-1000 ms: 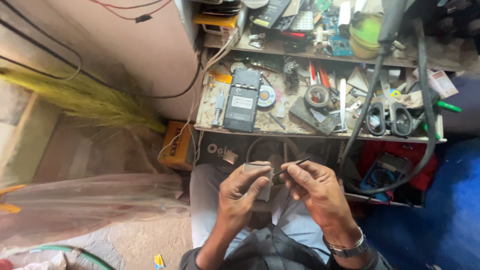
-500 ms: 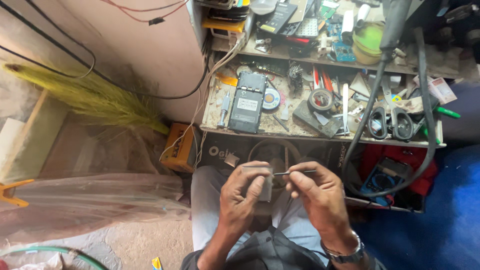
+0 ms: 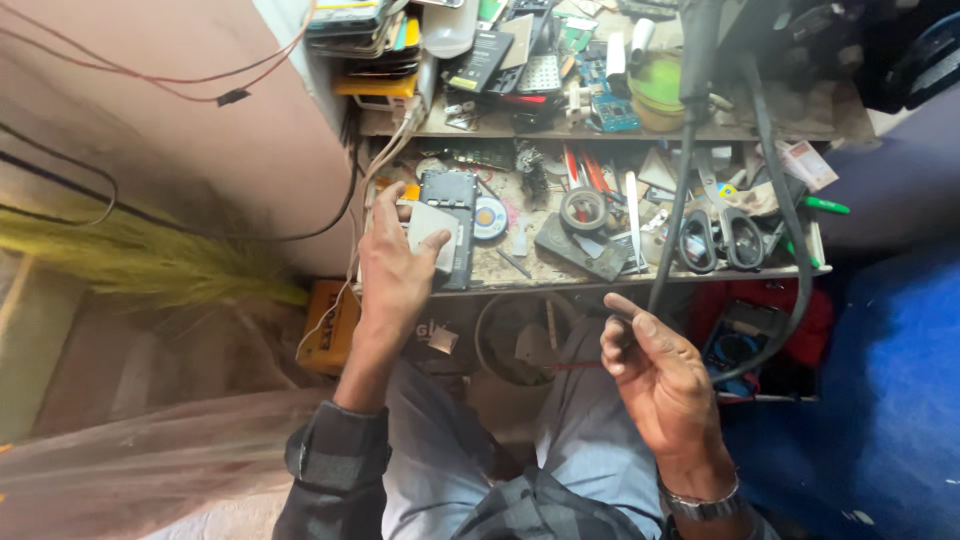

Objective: The person repairs a mobile phone by handling a battery, a back cover, and using scissors to cut a small component on a cluttered workbench.

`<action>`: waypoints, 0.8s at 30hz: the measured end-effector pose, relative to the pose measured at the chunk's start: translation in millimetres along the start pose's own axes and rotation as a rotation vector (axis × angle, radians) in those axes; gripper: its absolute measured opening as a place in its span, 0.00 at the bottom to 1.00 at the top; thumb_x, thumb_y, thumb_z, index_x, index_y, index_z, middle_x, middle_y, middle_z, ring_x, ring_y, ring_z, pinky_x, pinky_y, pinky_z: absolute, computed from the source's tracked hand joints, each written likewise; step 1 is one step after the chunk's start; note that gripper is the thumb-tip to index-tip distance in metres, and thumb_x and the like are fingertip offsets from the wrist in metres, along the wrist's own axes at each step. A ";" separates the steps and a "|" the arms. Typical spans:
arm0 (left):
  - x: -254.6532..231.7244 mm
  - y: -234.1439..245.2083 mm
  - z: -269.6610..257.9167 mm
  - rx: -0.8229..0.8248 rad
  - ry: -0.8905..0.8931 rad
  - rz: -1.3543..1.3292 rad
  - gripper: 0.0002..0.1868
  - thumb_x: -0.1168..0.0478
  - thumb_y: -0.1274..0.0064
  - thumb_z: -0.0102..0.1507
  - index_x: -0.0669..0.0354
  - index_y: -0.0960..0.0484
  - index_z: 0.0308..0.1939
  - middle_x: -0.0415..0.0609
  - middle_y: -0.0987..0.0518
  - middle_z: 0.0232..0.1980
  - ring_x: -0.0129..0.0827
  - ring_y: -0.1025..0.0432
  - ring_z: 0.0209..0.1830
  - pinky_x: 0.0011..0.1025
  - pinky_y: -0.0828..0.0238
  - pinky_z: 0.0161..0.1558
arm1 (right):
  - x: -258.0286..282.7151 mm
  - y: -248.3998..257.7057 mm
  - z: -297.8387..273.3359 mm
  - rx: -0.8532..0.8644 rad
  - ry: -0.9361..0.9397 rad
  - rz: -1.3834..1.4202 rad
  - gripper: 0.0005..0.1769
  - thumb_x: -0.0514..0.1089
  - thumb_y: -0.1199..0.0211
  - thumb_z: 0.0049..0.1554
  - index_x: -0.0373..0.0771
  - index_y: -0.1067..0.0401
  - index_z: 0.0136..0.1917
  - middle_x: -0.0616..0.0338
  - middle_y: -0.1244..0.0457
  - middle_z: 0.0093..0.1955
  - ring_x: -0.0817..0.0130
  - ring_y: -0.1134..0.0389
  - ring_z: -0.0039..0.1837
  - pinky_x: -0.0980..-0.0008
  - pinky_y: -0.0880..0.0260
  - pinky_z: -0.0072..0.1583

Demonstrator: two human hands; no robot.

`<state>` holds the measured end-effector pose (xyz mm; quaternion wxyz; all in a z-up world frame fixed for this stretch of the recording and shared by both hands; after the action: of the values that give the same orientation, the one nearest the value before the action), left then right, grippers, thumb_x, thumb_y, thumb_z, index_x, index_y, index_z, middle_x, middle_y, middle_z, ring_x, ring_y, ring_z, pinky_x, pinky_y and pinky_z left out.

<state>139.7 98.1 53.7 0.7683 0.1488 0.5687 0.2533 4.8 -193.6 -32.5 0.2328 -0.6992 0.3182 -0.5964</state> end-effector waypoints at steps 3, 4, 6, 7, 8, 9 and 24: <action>-2.7 -6.9 -2.2 0.002 -0.104 0.159 0.29 0.63 0.35 0.59 0.69 0.29 0.61 0.64 0.24 0.55 0.54 0.29 0.56 0.44 0.34 0.58 | -3.0 19.1 3.1 -0.075 0.030 0.011 0.19 0.38 0.44 0.67 0.24 0.30 0.67 0.51 0.32 0.50 0.67 0.34 0.50 0.71 0.34 0.48; -1.3 -9.2 -2.3 0.008 -0.098 0.218 0.26 0.62 0.35 0.59 0.69 0.26 0.57 0.63 0.23 0.54 0.55 0.29 0.55 0.45 0.34 0.58 | -3.7 23.5 3.6 -0.084 0.042 0.020 0.18 0.37 0.43 0.66 0.25 0.29 0.66 0.50 0.32 0.51 0.67 0.33 0.50 0.72 0.33 0.49; -3.4 -10.8 -3.5 0.003 -0.106 0.290 0.22 0.62 0.34 0.59 0.69 0.23 0.52 0.62 0.23 0.52 0.55 0.30 0.55 0.45 0.35 0.58 | -5.1 30.7 4.1 -0.101 0.065 0.036 0.17 0.34 0.42 0.65 0.26 0.27 0.65 0.49 0.31 0.52 0.67 0.31 0.50 0.74 0.31 0.51; -6.7 -10.0 -5.0 -0.009 -0.119 0.304 0.21 0.62 0.34 0.58 0.69 0.22 0.51 0.61 0.23 0.52 0.55 0.31 0.54 0.45 0.36 0.57 | -7.8 34.7 4.3 -0.119 0.056 0.041 0.17 0.34 0.41 0.63 0.27 0.27 0.65 0.47 0.30 0.53 0.66 0.30 0.51 0.74 0.29 0.52; -11.5 -10.5 -6.3 -0.021 -0.134 0.316 0.21 0.63 0.34 0.58 0.70 0.22 0.50 0.61 0.24 0.52 0.55 0.31 0.54 0.45 0.36 0.56 | -10.1 38.7 4.7 -0.137 0.050 0.046 0.17 0.33 0.41 0.62 0.27 0.27 0.64 0.46 0.30 0.54 0.65 0.29 0.51 0.74 0.28 0.53; -22.5 -8.8 -11.0 -0.065 -0.201 0.336 0.20 0.64 0.35 0.59 0.69 0.22 0.51 0.61 0.24 0.54 0.55 0.31 0.55 0.45 0.36 0.58 | -12.7 42.6 5.2 -0.155 0.044 0.050 0.16 0.32 0.41 0.61 0.28 0.27 0.63 0.45 0.30 0.54 0.65 0.28 0.52 0.73 0.27 0.55; -34.5 -77.4 -127.4 0.210 0.367 -0.771 0.14 0.64 0.44 0.66 0.66 0.15 0.54 0.46 0.15 0.36 0.23 0.22 0.34 0.22 0.23 0.39 | 90.8 -45.1 -25.0 -0.291 0.739 -1.378 0.10 0.40 0.31 0.59 0.36 0.24 0.54 0.55 0.30 0.55 0.63 0.28 0.56 0.67 0.27 0.59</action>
<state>28.0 7.2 1.9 0.6736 -0.0442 0.7324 -0.0888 -4.4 -226.8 66.1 -0.4027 -0.5190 -0.0545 -0.7520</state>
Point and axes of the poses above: each hand's wrist, its own z-axis towards the middle knuckle, its own y-axis out of the back of the hand, x = y × z, the point moved 10 cm from there along z, towards the middle knuckle
